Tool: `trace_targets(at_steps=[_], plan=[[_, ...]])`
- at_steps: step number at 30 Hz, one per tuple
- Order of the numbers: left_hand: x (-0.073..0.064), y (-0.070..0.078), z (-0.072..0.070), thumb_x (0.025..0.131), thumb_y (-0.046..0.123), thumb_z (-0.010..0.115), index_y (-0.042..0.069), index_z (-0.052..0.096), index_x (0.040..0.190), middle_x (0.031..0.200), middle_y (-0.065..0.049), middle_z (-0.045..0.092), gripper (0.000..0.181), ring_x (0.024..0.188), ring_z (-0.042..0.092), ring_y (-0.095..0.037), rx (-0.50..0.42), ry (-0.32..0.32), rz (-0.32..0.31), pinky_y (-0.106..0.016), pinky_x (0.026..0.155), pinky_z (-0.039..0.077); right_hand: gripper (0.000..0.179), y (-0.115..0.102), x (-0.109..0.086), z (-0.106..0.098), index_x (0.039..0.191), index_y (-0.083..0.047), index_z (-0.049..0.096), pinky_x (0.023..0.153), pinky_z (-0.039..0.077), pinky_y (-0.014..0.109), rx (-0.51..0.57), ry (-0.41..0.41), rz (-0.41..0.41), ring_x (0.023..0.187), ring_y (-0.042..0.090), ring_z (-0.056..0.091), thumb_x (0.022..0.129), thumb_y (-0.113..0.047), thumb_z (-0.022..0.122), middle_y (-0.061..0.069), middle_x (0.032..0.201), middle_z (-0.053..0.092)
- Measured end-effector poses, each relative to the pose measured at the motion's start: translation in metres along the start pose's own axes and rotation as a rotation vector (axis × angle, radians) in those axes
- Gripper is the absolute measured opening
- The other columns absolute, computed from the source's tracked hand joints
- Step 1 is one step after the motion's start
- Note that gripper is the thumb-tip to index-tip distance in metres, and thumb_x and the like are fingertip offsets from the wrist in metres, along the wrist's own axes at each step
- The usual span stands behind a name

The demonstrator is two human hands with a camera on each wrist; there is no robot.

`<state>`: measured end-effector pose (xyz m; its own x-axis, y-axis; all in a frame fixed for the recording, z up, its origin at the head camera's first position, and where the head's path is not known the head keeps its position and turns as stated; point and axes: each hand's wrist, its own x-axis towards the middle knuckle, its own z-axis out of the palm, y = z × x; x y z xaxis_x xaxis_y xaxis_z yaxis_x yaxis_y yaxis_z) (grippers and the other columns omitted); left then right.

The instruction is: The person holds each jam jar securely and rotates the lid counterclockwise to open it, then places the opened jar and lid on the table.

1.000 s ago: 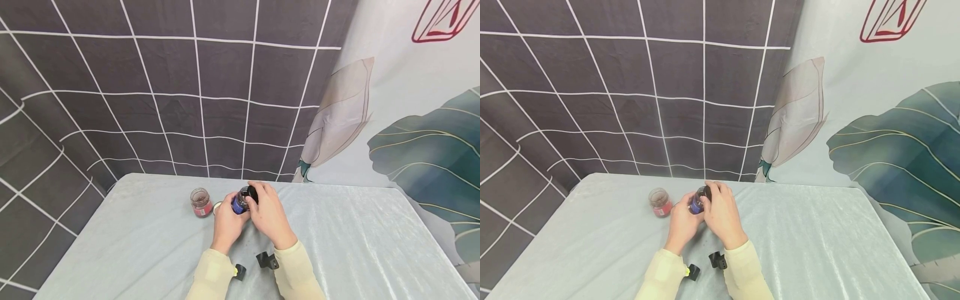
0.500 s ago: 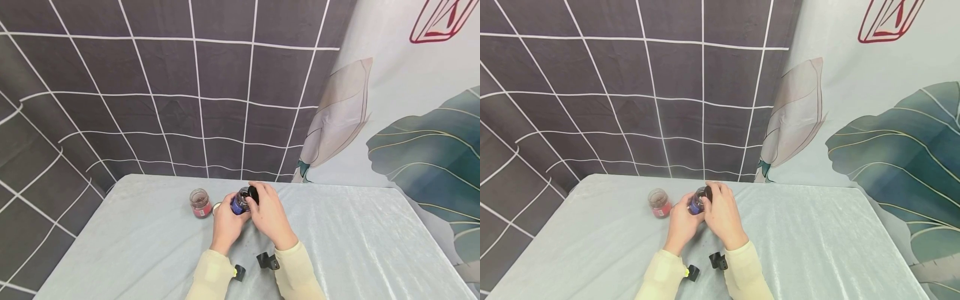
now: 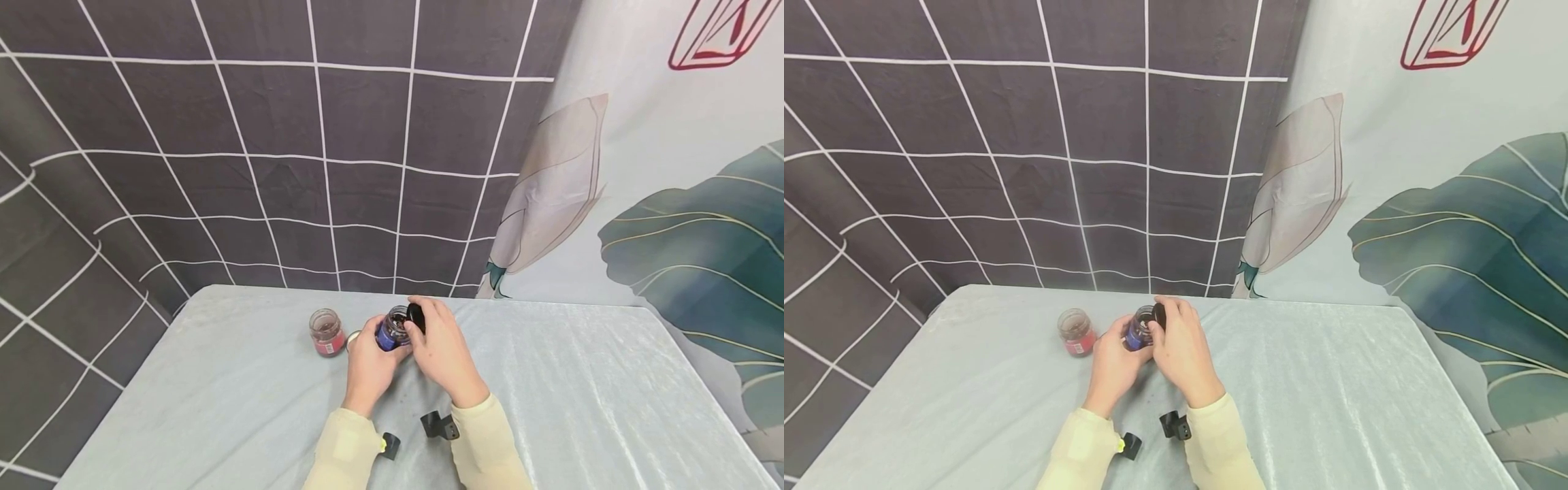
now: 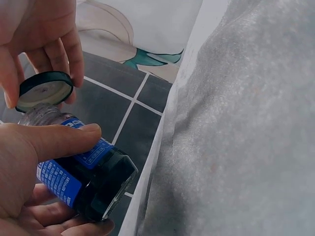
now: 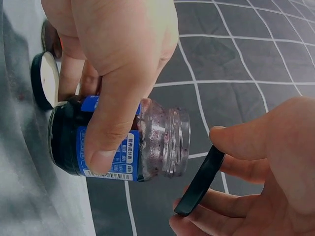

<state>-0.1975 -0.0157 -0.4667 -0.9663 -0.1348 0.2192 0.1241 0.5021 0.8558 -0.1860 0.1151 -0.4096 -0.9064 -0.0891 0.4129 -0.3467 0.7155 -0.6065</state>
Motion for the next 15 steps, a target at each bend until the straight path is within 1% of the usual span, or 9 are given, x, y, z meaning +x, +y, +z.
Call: trace_targets(at_steps=[6,15], plan=[[-0.0003,0.0004,-0.0004,0.069,0.016,0.093,0.004,0.064,0.125,0.116,-0.014,0.071,0.065,0.110,0.065,-0.032,-0.005,-0.005,-0.014,-0.049,0.097,0.050,0.039,0.0015,0.0001,-0.0030,0.132,0.000,0.058,0.103,0.045,0.052,0.022,-0.010,0.006,0.122,0.037,0.056,0.095,-0.009,0.066,0.022,0.128,0.060],[0.0004,-0.0003,-0.0003,0.067,0.015,0.093,0.004,0.065,0.124,0.116,-0.014,0.071,0.064,0.109,0.066,-0.032,-0.007,0.009,-0.011,-0.048,0.097,0.050,0.040,0.0050,0.0009,-0.0063,0.134,-0.002,0.057,0.097,0.048,0.051,0.025,-0.019,0.029,0.116,0.034,0.059,0.095,-0.011,0.066,0.019,0.125,0.060]])
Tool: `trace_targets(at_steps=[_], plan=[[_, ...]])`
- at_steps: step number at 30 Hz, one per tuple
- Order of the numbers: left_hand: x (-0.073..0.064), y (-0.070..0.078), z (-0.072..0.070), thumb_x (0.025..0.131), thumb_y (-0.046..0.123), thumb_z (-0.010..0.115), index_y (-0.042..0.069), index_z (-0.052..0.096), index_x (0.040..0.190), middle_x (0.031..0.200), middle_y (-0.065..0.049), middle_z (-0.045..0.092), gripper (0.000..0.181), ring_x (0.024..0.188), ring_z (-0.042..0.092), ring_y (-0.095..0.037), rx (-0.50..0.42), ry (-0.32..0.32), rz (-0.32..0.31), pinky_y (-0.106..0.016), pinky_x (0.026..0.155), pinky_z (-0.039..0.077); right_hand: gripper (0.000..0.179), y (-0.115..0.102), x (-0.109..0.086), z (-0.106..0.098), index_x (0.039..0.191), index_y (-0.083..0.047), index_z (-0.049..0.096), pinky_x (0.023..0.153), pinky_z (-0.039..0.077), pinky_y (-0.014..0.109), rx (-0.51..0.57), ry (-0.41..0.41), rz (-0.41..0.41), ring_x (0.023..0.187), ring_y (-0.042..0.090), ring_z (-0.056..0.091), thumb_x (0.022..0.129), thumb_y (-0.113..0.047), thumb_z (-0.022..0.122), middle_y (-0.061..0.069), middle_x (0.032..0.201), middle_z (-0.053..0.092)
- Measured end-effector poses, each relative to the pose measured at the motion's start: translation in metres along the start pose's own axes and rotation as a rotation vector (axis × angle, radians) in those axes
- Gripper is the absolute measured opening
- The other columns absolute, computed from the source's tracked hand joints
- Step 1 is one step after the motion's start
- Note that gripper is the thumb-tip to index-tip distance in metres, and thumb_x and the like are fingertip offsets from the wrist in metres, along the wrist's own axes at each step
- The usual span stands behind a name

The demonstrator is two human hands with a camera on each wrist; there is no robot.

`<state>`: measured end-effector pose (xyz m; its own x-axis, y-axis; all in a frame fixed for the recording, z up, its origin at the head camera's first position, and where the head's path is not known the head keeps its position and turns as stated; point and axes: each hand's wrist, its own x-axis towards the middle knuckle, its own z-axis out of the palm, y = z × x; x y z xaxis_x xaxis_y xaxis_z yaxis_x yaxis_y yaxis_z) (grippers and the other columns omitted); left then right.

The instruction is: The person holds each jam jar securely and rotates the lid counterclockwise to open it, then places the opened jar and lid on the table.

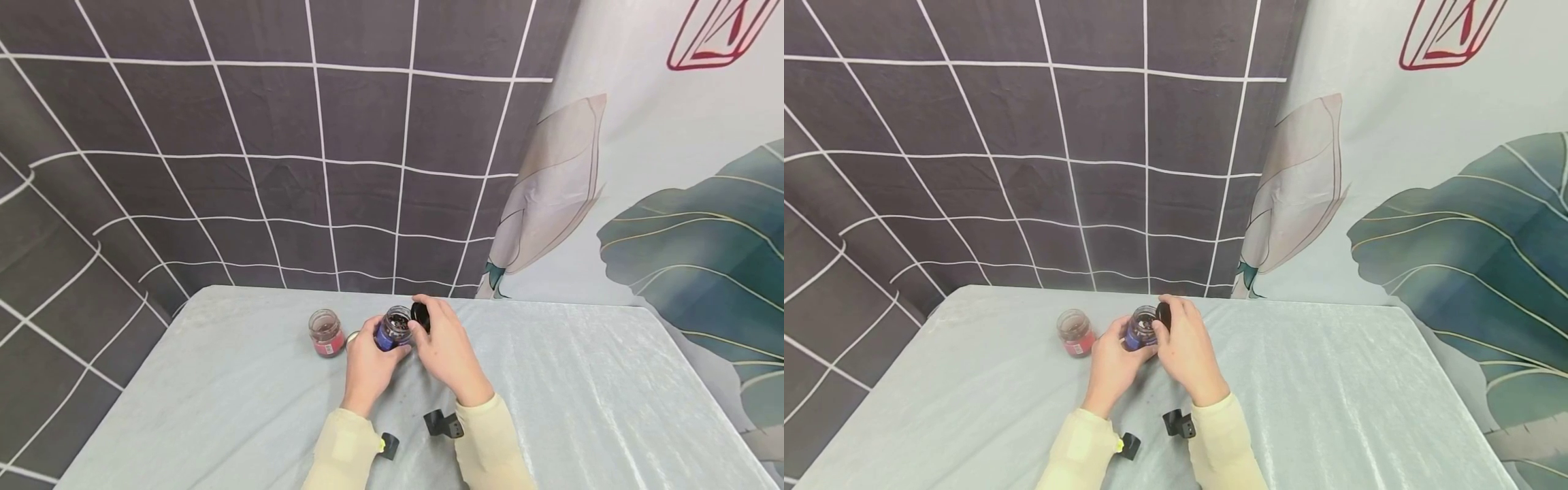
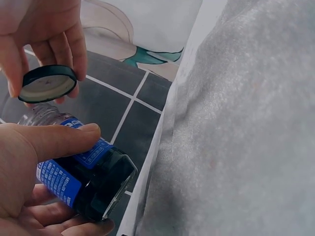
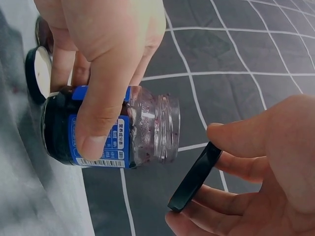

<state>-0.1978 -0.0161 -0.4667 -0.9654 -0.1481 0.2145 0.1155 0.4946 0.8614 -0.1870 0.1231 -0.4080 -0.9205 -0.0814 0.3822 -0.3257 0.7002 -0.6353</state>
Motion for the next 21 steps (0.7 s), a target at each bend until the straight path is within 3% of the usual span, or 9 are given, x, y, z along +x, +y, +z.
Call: trace_targets(at_steps=[21], plan=[[0.0003,-0.0004,0.0012,0.068,0.015,0.092,0.002,0.065,0.124,0.115,-0.015,0.071,0.064,0.109,0.066,-0.032,0.018,0.003,-0.003,-0.048,0.097,0.051,0.050,0.0031,-0.0007,-0.0053,0.140,-0.002,0.050,0.102,0.045,0.054,0.030,-0.004,0.030,0.125,0.038,0.055,0.095,-0.011,0.068,0.024,0.135,0.056]])
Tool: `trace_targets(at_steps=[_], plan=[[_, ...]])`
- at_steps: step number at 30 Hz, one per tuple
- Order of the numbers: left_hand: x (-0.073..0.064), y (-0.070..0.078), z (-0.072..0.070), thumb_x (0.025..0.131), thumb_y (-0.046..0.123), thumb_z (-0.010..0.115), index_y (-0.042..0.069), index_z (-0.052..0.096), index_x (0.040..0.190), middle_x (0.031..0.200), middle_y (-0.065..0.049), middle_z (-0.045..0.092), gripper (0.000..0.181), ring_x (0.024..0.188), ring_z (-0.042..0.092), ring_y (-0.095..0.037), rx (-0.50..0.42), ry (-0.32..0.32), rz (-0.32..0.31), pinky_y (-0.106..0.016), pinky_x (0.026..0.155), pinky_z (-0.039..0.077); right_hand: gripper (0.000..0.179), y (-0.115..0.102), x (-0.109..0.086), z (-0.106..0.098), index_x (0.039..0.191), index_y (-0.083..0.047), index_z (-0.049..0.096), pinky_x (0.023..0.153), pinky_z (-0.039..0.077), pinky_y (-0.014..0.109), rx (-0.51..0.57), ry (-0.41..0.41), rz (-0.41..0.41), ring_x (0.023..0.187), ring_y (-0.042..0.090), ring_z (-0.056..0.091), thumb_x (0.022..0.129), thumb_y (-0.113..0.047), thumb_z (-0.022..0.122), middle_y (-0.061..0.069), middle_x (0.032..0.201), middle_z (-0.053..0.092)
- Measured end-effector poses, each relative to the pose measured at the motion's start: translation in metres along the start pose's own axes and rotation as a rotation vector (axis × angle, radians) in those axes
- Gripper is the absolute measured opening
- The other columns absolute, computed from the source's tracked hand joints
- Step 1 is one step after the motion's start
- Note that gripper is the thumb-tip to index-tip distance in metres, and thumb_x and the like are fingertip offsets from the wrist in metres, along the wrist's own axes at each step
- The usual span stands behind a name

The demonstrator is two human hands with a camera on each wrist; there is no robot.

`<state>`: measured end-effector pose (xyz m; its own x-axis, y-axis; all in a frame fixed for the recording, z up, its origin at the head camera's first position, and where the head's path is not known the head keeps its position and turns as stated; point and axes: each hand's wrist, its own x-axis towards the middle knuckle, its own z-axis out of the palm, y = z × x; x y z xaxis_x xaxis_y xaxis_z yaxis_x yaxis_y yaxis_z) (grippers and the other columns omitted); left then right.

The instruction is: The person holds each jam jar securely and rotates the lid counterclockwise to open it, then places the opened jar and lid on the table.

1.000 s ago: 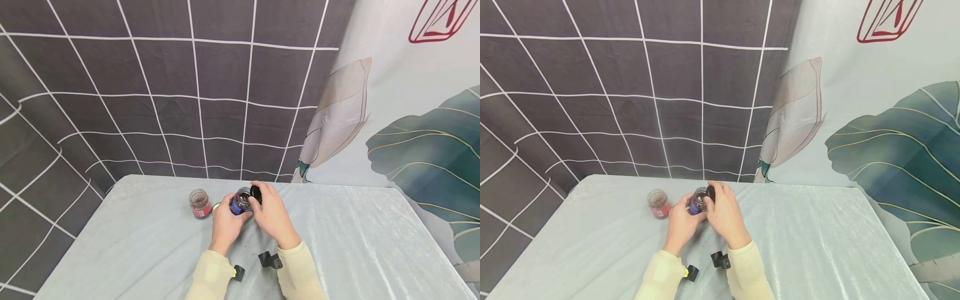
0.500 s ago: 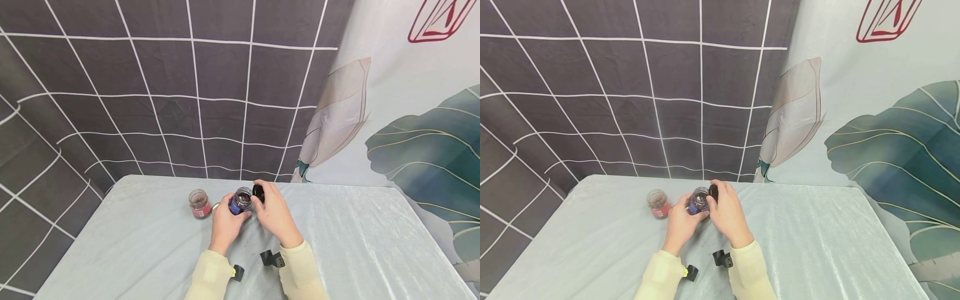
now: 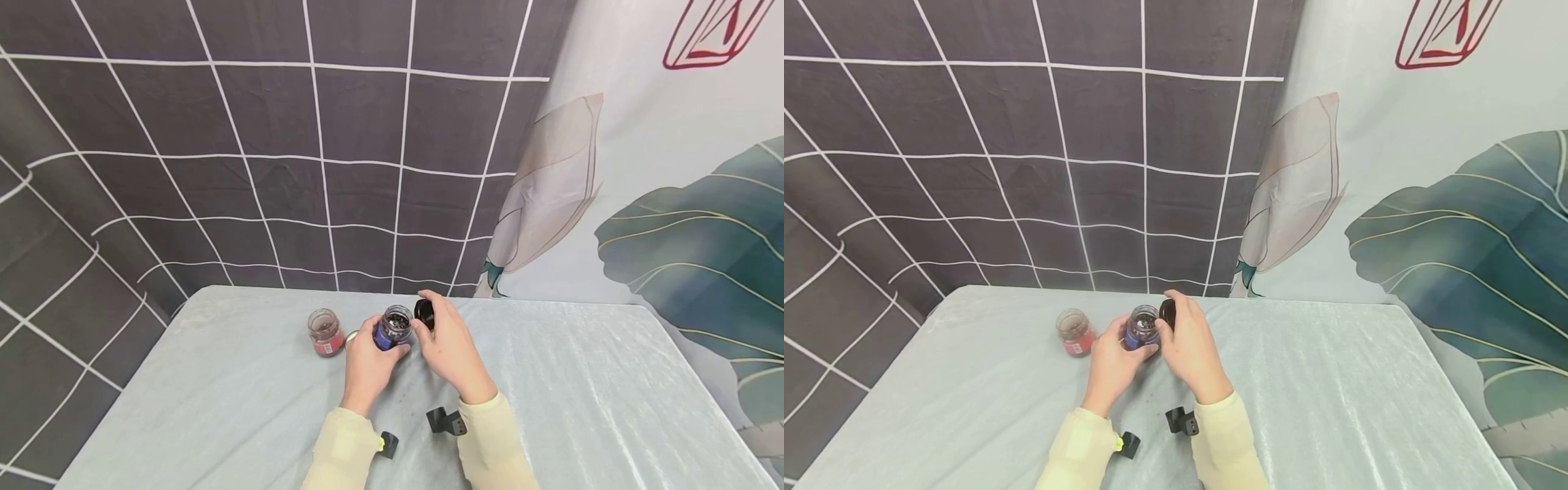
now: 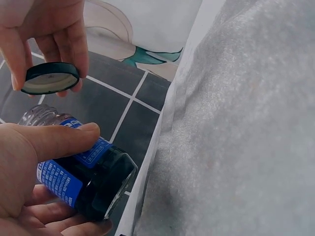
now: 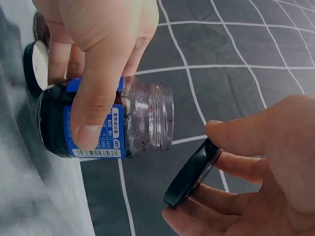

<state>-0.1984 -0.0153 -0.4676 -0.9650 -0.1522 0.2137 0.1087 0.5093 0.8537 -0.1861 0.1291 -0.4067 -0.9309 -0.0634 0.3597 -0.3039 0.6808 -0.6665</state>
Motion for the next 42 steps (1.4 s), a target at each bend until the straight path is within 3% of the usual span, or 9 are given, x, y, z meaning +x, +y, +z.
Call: trace_targets(at_steps=[16,34,42], plan=[[0.000,0.000,-0.002,0.068,0.018,0.093,0.002,0.064,0.124,0.115,-0.016,0.071,0.065,0.109,0.066,-0.033,0.000,0.000,0.011,-0.048,0.097,0.050,0.048,0.005,-0.001,-0.001,0.137,0.003,0.052,0.099,0.047,0.055,-0.039,-0.006,0.010,0.119,0.040,0.057,0.094,-0.011,0.068,0.026,0.130,0.057],[-0.001,0.002,-0.004,0.070,0.018,0.092,0.001,0.063,0.125,0.116,-0.016,0.071,0.064,0.111,0.065,-0.033,0.003,-0.013,-0.002,-0.048,0.098,0.050,0.049,0.014,-0.004,-0.005,0.133,0.002,0.054,0.096,0.047,0.052,-0.011,-0.028,0.027,0.111,0.035,0.058,0.091,-0.013,0.074,0.021,0.129,0.058],[-0.001,0.002,-0.003,0.069,0.017,0.092,0.001,0.064,0.123,0.115,-0.016,0.071,0.064,0.110,0.066,-0.032,0.018,-0.006,0.001,-0.048,0.097,0.051,0.047,0.017,-0.005,-0.007,0.129,0.002,0.055,0.091,0.054,0.045,0.013,-0.045,0.019,0.109,0.033,0.061,0.089,-0.010,0.075,0.021,0.126,0.059]])
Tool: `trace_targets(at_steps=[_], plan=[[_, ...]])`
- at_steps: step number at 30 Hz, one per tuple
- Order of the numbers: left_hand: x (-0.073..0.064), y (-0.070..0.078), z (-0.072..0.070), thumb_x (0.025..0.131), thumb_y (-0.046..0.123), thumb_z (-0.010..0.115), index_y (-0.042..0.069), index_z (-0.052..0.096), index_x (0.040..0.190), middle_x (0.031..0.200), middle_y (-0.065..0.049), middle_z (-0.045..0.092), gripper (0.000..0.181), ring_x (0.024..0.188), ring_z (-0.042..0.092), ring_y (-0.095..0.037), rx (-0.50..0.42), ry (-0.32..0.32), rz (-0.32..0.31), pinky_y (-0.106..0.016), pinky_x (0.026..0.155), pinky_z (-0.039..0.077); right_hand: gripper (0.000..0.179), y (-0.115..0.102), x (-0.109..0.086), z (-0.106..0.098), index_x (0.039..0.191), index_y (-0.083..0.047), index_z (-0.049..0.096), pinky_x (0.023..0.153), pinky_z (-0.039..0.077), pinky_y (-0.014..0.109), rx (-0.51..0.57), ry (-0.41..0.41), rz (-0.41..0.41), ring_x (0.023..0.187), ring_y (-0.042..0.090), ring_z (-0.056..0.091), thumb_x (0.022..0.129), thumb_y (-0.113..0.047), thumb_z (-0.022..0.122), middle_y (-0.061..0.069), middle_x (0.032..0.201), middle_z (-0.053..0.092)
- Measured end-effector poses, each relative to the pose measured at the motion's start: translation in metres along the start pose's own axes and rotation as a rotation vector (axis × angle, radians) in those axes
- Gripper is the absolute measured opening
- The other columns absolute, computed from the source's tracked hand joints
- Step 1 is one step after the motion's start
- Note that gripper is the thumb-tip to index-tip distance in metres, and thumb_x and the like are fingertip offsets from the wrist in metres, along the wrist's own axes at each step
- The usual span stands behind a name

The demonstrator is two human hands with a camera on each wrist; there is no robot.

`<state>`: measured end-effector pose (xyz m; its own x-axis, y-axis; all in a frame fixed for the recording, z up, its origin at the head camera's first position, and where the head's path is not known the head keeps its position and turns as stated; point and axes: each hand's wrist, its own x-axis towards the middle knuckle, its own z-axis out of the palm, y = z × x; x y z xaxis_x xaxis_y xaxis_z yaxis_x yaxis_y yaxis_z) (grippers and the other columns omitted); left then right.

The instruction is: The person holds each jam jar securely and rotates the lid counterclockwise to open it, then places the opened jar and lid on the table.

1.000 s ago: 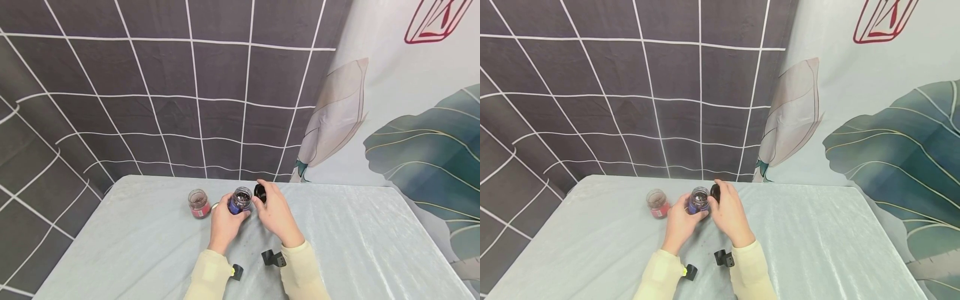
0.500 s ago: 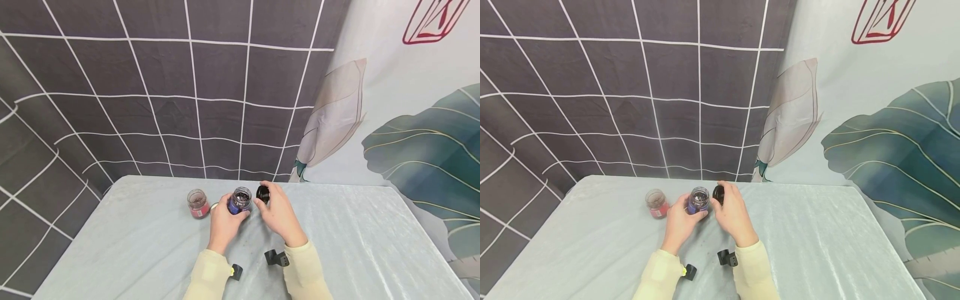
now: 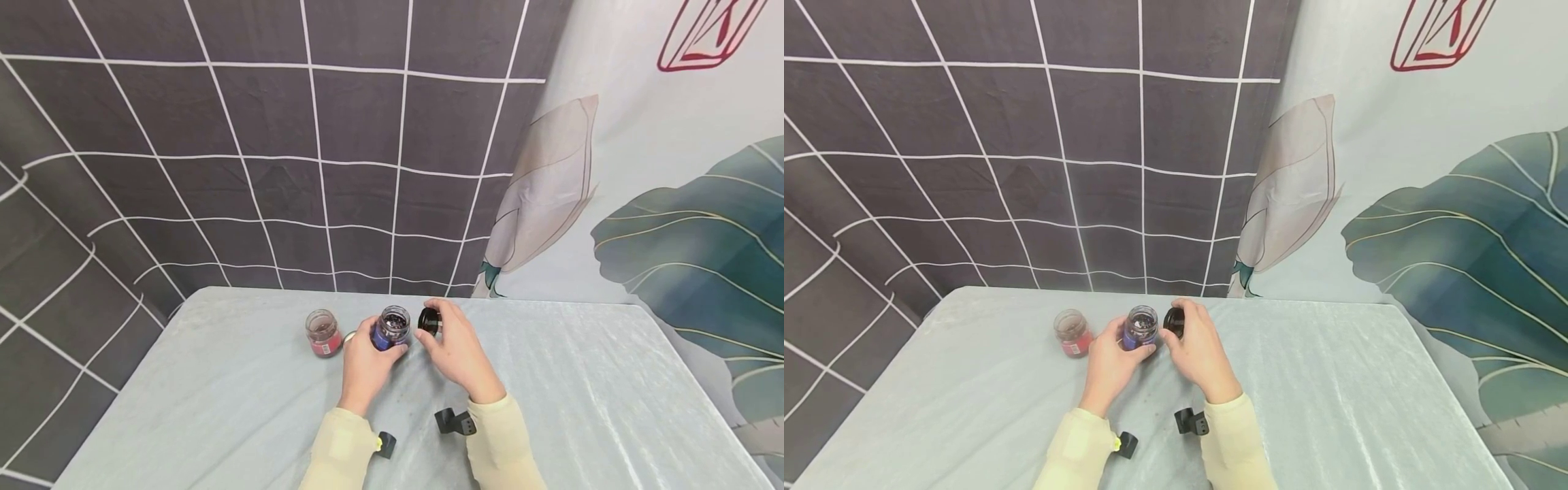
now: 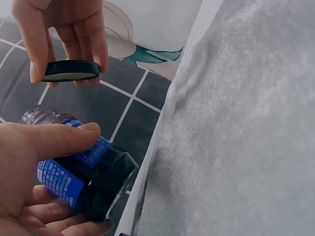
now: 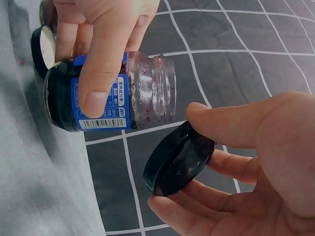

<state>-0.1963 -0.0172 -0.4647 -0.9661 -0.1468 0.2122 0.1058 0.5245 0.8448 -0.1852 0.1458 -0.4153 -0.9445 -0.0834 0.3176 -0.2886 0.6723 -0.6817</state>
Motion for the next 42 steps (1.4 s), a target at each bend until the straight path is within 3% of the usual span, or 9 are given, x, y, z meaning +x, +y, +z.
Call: trace_targets(at_steps=[6,13,42], plan=[[-0.0007,0.0005,-0.0007,0.069,0.017,0.092,0.001,0.063,0.124,0.115,-0.017,0.071,0.064,0.110,0.066,-0.033,0.012,0.005,0.001,-0.048,0.097,0.051,0.052,0.0012,-0.0002,-0.0009,0.135,0.005,0.055,0.091,0.054,0.046,-0.029,-0.016,-0.003,0.107,0.035,0.062,0.089,-0.010,0.075,0.025,0.131,0.057],[-0.0011,0.0001,-0.0007,0.069,0.018,0.092,0.002,0.064,0.124,0.114,-0.016,0.071,0.063,0.109,0.066,-0.033,0.015,0.005,-0.009,-0.048,0.096,0.051,0.049,0.0009,-0.0010,-0.0031,0.132,0.002,0.059,0.092,0.050,0.049,-0.029,-0.038,0.013,0.101,0.034,0.063,0.088,-0.010,0.075,0.023,0.124,0.059],[-0.0007,0.0015,-0.0001,0.071,0.019,0.091,0.000,0.062,0.126,0.116,-0.017,0.070,0.065,0.111,0.065,-0.034,0.009,-0.011,-0.029,-0.049,0.097,0.050,0.046,0.0087,0.0004,-0.0007,0.127,-0.001,0.059,0.094,0.053,0.046,0.016,-0.077,0.060,0.106,0.035,0.064,0.085,-0.008,0.077,0.019,0.120,0.061]])
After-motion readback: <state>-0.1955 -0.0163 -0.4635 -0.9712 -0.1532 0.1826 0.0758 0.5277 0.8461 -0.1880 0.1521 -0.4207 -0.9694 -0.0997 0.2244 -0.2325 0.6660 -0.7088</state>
